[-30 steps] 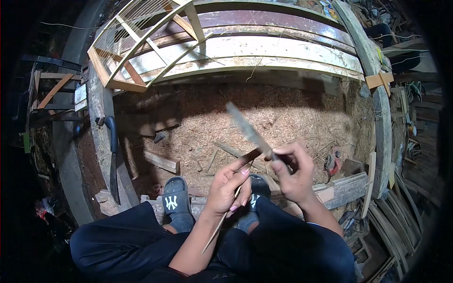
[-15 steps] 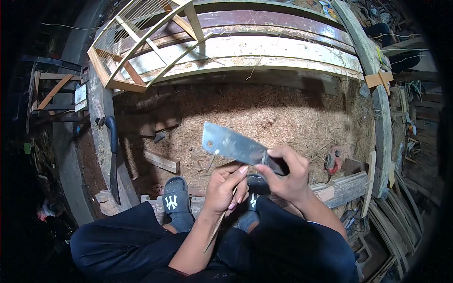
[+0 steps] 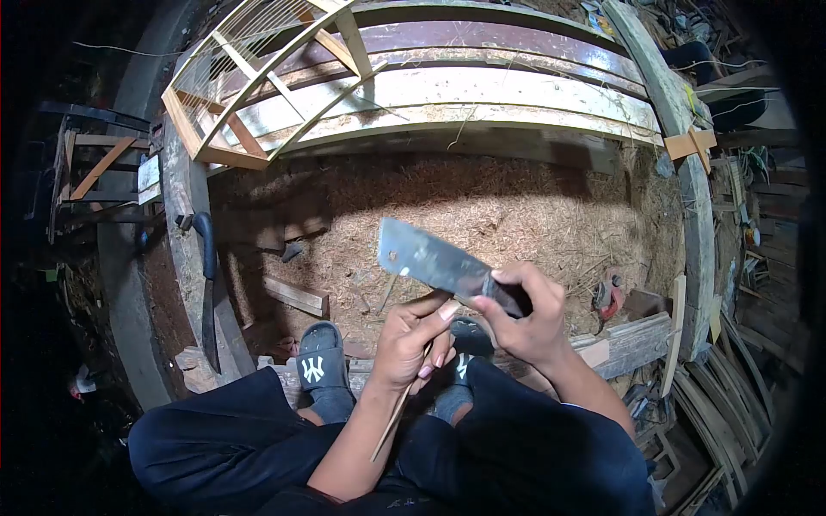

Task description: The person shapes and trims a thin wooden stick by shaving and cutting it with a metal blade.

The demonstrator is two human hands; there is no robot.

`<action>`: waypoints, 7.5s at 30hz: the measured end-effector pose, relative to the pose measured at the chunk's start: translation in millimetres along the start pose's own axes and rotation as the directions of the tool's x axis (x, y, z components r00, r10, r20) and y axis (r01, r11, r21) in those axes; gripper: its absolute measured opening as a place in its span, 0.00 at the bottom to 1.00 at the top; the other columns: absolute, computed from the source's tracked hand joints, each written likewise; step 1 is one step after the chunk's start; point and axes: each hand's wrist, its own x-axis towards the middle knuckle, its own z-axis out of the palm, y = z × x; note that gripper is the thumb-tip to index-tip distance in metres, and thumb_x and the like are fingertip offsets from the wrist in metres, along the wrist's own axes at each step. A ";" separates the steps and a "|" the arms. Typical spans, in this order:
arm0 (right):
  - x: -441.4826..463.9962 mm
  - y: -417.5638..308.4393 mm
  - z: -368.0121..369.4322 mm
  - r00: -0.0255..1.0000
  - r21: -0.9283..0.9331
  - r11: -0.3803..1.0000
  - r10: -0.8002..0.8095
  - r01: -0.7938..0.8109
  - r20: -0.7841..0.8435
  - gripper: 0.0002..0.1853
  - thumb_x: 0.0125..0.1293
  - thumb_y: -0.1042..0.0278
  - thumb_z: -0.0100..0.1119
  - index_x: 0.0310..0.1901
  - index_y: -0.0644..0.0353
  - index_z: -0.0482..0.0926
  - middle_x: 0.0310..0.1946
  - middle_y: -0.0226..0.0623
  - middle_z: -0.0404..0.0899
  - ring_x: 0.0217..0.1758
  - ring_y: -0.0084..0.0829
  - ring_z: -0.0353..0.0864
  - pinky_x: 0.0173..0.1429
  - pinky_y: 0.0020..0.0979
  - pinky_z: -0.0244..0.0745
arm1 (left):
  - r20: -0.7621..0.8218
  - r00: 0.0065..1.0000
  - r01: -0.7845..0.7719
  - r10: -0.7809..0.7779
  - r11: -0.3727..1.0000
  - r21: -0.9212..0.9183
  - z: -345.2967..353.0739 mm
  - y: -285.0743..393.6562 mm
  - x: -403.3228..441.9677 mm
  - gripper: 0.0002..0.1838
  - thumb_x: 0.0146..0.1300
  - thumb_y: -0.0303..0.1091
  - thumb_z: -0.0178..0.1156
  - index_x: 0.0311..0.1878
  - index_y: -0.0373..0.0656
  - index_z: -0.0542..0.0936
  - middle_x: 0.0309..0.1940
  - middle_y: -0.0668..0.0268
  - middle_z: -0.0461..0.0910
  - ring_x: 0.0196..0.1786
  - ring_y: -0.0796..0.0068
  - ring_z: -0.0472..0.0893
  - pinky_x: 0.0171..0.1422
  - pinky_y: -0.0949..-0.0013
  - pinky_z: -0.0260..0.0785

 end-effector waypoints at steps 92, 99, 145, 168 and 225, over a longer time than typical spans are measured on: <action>-0.4 0.4 0.9 0.997 0.081 0.996 -0.047 0.042 0.061 0.18 0.56 0.69 0.80 0.39 0.67 0.78 0.31 0.45 0.83 0.32 0.35 0.87 0.35 0.31 0.80 | 0.034 0.999 0.007 -0.004 0.995 -0.096 -0.2 -6.4 2.1 0.08 0.76 0.25 0.50 0.50 0.32 0.77 0.13 0.68 0.66 0.08 0.83 0.58 0.12 0.76 0.50; -2.7 0.2 1.7 0.994 0.118 0.993 -0.029 0.017 0.102 0.17 0.55 0.70 0.80 0.38 0.67 0.79 0.30 0.45 0.82 0.29 0.35 0.85 0.33 0.32 0.78 | -0.008 0.999 0.042 -0.043 0.994 -0.100 2.2 -4.9 0.9 0.13 0.75 0.24 0.48 0.57 0.31 0.76 0.15 0.68 0.66 0.08 0.82 0.58 0.12 0.77 0.51; -2.1 6.7 -0.2 0.993 0.051 0.993 0.104 -0.107 0.061 0.17 0.56 0.68 0.80 0.36 0.65 0.78 0.29 0.45 0.81 0.29 0.36 0.85 0.33 0.33 0.77 | -0.027 0.999 -0.034 0.041 0.977 0.210 2.7 -3.9 6.0 0.12 0.77 0.31 0.52 0.41 0.32 0.80 0.12 0.66 0.70 0.07 0.82 0.61 0.17 0.76 0.59; 2.1 23.6 7.3 0.863 0.402 0.794 0.505 -0.456 -0.017 0.16 0.65 0.72 0.74 0.45 0.63 0.73 0.32 0.29 0.79 0.34 0.15 0.76 0.37 0.21 0.73 | 0.109 0.994 -0.045 0.017 0.965 0.257 -0.5 -4.8 7.6 0.23 0.78 0.30 0.54 0.73 0.41 0.72 0.17 0.68 0.74 0.12 0.88 0.63 0.16 0.80 0.55; 64.9 1.9 12.7 0.809 0.756 0.509 0.586 -0.411 0.046 0.17 0.77 0.62 0.59 0.52 0.71 0.79 0.30 0.34 0.80 0.21 0.16 0.69 0.24 0.23 0.67 | 0.219 0.973 -0.113 -0.070 0.683 0.722 -26.4 93.9 43.5 0.21 0.78 0.34 0.57 0.71 0.49 0.77 0.25 0.77 0.74 0.25 0.91 0.65 0.28 0.80 0.56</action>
